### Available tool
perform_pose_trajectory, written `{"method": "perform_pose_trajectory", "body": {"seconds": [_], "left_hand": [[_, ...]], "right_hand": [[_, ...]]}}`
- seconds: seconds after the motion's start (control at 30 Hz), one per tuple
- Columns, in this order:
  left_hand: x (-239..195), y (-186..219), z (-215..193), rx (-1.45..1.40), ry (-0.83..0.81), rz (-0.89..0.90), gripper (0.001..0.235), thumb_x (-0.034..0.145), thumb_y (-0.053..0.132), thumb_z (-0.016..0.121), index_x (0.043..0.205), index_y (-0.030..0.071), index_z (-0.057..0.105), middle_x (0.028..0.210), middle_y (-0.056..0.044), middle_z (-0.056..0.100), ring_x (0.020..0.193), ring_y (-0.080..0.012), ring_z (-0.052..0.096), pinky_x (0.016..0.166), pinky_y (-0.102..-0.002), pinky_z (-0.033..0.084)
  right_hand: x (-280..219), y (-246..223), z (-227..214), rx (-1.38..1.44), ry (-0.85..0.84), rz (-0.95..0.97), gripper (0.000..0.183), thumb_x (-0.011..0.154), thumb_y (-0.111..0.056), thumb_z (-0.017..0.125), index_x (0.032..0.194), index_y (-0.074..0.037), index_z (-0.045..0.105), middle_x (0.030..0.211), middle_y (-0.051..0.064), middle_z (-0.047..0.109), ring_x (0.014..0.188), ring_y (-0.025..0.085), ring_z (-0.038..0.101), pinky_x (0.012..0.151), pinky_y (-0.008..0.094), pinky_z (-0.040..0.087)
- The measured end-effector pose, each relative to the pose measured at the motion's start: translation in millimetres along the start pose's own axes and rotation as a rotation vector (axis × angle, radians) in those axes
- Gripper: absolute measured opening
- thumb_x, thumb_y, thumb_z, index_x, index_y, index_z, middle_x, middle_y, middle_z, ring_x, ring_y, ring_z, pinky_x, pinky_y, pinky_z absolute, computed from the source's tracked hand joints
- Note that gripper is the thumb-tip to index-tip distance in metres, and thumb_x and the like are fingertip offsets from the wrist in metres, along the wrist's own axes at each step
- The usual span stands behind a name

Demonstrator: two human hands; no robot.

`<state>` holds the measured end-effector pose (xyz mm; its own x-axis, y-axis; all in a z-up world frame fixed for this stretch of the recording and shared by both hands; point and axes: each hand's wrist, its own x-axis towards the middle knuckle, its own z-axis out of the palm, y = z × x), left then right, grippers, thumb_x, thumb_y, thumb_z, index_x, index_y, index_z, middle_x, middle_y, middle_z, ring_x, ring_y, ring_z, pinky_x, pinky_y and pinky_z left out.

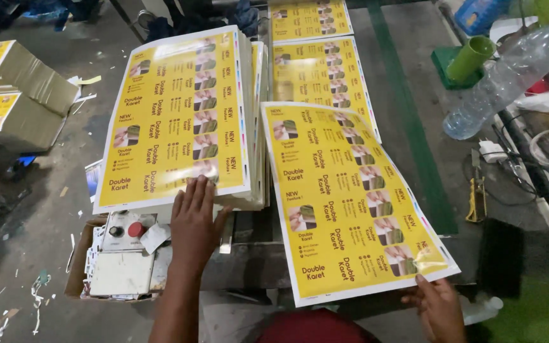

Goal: Inspecting and sorting stacks of printed yellow sheets on a workbench.

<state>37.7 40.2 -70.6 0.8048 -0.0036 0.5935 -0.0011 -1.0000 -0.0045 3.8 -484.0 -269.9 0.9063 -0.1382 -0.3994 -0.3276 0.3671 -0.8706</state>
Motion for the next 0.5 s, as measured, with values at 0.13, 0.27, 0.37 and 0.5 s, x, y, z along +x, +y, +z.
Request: {"method": "perform_pose_trajectory", "body": {"seconds": [0.13, 0.27, 0.37, 0.5], "left_hand": [[8, 7, -29, 0.016, -0.007, -0.01, 0.033, 0.094, 0.022, 0.069, 0.122, 0.004, 0.071, 0.136, -0.01, 0.071, 0.13, -0.0284, 0.065, 0.103, -0.042, 0.049], [21, 5, -57, 0.016, 0.033, -0.003, 0.027, 0.095, 0.014, 0.071, 0.121, 0.008, 0.073, 0.119, -0.007, 0.077, 0.108, -0.0243, 0.073, 0.086, -0.038, 0.056], [32, 15, -81, -0.026, 0.191, -0.006, 0.02, 0.092, 0.004, 0.076, 0.112, 0.003, 0.075, 0.11, -0.01, 0.078, 0.094, -0.0254, 0.075, 0.078, -0.037, 0.056], [31, 37, -93, -0.083, 0.218, -0.053, 0.016, 0.091, 0.002, 0.076, 0.107, 0.001, 0.077, 0.106, -0.011, 0.079, 0.087, -0.0255, 0.075, 0.072, -0.036, 0.056]], "right_hand": [[4, 15, -14, -0.136, 0.077, 0.064, 0.028, 0.105, -0.011, 0.059, 0.126, 0.007, 0.06, 0.084, 0.025, 0.068, 0.058, 0.032, 0.061, 0.045, 0.034, 0.04], [-9, 18, 0, -0.161, 0.16, 0.16, 0.032, 0.107, -0.014, 0.057, 0.132, 0.007, 0.056, 0.086, 0.022, 0.061, 0.065, 0.032, 0.058, 0.054, 0.037, 0.04], [-15, 18, 10, -0.18, 0.131, 0.167, 0.036, 0.108, -0.014, 0.055, 0.138, 0.004, 0.054, 0.092, 0.027, 0.067, 0.067, 0.032, 0.059, 0.057, 0.037, 0.041], [-26, 5, 45, -0.18, 0.066, 0.158, 0.037, 0.109, -0.011, 0.05, 0.14, 0.01, 0.049, 0.102, 0.032, 0.069, 0.082, 0.035, 0.069, 0.06, 0.04, 0.052]]}}
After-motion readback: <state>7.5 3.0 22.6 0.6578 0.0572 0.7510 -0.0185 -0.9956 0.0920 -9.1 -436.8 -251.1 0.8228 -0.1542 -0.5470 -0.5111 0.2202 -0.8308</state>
